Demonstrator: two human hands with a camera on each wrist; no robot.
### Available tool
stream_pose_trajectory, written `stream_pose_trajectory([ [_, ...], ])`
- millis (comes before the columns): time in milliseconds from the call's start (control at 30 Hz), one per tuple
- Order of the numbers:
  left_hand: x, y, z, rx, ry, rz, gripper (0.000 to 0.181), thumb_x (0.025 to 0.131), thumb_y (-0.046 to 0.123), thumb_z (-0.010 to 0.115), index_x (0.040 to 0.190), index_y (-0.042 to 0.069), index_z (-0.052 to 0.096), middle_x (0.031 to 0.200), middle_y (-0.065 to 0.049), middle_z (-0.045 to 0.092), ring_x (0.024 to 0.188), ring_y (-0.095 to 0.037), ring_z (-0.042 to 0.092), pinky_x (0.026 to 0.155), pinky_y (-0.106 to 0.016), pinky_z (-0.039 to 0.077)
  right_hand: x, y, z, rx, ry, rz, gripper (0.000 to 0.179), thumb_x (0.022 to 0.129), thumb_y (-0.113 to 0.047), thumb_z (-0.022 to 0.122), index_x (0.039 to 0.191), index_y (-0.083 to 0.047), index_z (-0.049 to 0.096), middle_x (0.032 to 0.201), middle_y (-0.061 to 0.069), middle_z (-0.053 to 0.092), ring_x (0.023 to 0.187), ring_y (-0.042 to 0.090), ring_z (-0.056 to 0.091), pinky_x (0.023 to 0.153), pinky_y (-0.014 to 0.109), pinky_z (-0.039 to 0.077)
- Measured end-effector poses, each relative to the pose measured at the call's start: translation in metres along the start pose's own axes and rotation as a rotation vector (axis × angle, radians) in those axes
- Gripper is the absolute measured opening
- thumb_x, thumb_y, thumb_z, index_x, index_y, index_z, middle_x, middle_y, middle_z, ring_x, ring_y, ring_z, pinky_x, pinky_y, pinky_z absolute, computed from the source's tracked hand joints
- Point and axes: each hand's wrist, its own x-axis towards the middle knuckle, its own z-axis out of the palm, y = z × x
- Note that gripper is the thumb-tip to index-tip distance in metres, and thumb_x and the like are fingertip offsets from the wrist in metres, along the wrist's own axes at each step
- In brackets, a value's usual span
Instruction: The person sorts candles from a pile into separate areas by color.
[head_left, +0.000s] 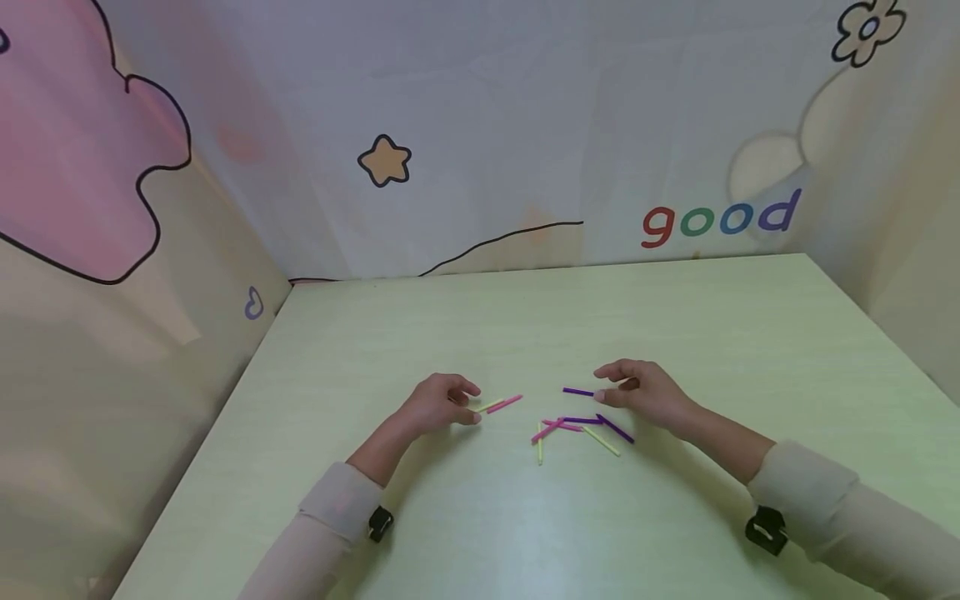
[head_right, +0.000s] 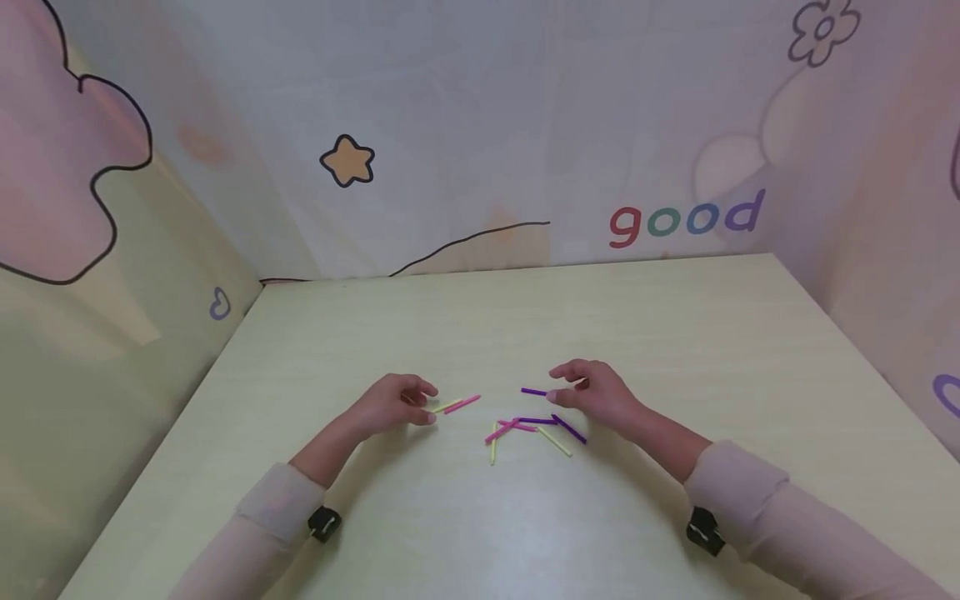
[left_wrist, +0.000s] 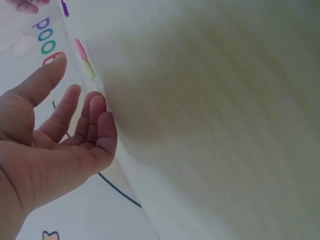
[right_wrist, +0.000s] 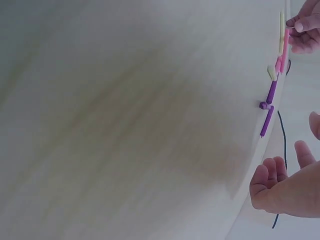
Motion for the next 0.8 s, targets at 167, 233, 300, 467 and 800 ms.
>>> stream_pose_trajectory([
  [167,0.006,0.0,0.001,0.029,-0.003,-0.021,0.029,0.072,0.008,0.079,0.099,0.005,0.068,0.082,-0.003,0.057,0.077,-0.017,0.05,0.066,-0.028,0.041,0.004,0.003,-0.003,0.022,-0.035,0.023,0.043,0.085,-0.021,0.069,0.119,0.002,0.057,0.115,0.022,0.053,0.098,0.03,0.055,0.076,0.033,0.046],
  [233,0.008,0.0,0.001,0.049,0.001,-0.021,0.027,0.071,0.007,0.079,0.096,0.005,0.069,0.08,-0.003,0.056,0.075,-0.016,0.05,0.066,-0.028,0.041,0.006,0.004,-0.004,0.009,-0.058,0.027,0.043,0.085,-0.021,0.068,0.12,0.003,0.056,0.115,0.022,0.052,0.1,0.032,0.054,0.078,0.035,0.046],
  [300,0.01,0.001,0.002,0.065,0.005,-0.025,0.026,0.07,0.007,0.08,0.094,0.006,0.07,0.078,-0.002,0.056,0.074,-0.015,0.049,0.066,-0.027,0.04,0.008,0.005,-0.004,-0.006,-0.071,0.029,0.043,0.086,-0.02,0.068,0.12,0.003,0.056,0.115,0.022,0.053,0.102,0.033,0.053,0.08,0.037,0.046],
  [467,0.014,0.001,0.003,0.087,0.003,-0.048,0.024,0.068,0.005,0.08,0.089,0.006,0.071,0.074,-0.001,0.055,0.071,-0.015,0.048,0.064,-0.026,0.039,0.015,0.012,-0.006,-0.032,-0.094,0.009,0.04,0.085,-0.018,0.068,0.118,0.003,0.058,0.109,0.017,0.056,0.1,0.032,0.053,0.08,0.037,0.046],
  [800,0.017,0.0,0.004,0.082,-0.037,-0.106,0.016,0.07,0.006,0.079,0.084,0.008,0.072,0.073,-0.002,0.057,0.07,-0.016,0.048,0.06,-0.027,0.04,0.022,0.015,-0.007,-0.076,-0.174,-0.066,0.031,0.081,-0.008,0.07,0.109,0.004,0.063,0.091,0.007,0.061,0.082,0.022,0.053,0.07,0.034,0.045],
])
